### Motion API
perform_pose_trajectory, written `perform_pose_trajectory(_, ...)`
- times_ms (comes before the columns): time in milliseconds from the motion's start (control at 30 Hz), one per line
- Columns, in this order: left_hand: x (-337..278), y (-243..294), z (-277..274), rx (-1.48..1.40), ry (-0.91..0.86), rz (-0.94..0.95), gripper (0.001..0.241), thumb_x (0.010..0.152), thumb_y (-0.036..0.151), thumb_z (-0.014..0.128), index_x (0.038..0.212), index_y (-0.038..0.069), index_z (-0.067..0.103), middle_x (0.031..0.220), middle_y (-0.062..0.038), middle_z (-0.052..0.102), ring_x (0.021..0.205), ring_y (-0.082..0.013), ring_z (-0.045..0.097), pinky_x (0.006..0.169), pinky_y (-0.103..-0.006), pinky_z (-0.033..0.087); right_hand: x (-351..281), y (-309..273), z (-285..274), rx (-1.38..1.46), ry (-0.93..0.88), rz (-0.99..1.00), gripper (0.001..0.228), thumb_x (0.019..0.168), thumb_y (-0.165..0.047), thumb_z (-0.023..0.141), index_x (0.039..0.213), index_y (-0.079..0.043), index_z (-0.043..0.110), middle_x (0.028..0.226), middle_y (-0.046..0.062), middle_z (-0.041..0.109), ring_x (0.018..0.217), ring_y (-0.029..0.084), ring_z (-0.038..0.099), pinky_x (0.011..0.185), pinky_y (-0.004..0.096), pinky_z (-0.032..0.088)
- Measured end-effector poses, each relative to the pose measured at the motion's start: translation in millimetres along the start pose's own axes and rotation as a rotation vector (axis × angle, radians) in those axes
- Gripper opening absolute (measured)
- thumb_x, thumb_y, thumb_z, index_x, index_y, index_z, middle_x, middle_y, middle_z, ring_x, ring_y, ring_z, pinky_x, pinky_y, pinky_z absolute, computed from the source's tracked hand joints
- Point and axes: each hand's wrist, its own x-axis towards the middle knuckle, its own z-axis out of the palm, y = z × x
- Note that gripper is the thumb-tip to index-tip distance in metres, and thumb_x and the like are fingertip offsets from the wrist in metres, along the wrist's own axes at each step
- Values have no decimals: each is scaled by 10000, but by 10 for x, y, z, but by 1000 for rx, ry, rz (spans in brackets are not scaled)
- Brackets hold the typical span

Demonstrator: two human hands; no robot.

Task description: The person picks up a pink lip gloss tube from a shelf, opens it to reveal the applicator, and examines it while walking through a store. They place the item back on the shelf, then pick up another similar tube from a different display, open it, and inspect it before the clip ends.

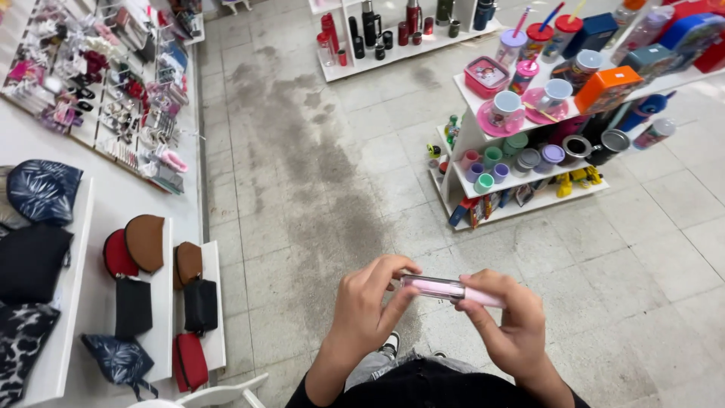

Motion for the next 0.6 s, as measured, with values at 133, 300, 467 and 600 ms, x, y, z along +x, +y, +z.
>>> perform_pose_trajectory(133,-26,139,-115,-13,184,368,308,960,295,746,1126,51,656,1068,-111,732,909,-238,753,736,-349,597,-153,235,42,433,101,475,204,958,-49,660,1146,30,649,810,137,738,692,159,696,577,252,510)
perform_pose_trajectory(300,-88,109,-171,132,207,362,271,912,293,779,1077,90,708,955,-60,750,816,-227,742,671,-363,551,-82,155,96,471,3,379,205,943,-54,684,1133,18,654,849,95,715,702,134,680,604,242,540)
perform_pose_trajectory(467,-142,-100,-79,162,24,101,200,1009,301,668,968,113,720,818,-44,727,725,-237,726,646,-377,535,163,-14,-48,-44,-169,93,240,859,-74,756,1081,0,700,855,60,712,682,98,668,621,218,490)
perform_pose_trajectory(600,-65,-14,-76,38,-13,58,171,996,271,693,1032,111,740,882,-49,751,735,-212,751,625,-352,552,67,16,-17,73,9,98,202,953,-62,687,1133,23,650,986,95,682,825,124,632,719,246,493)
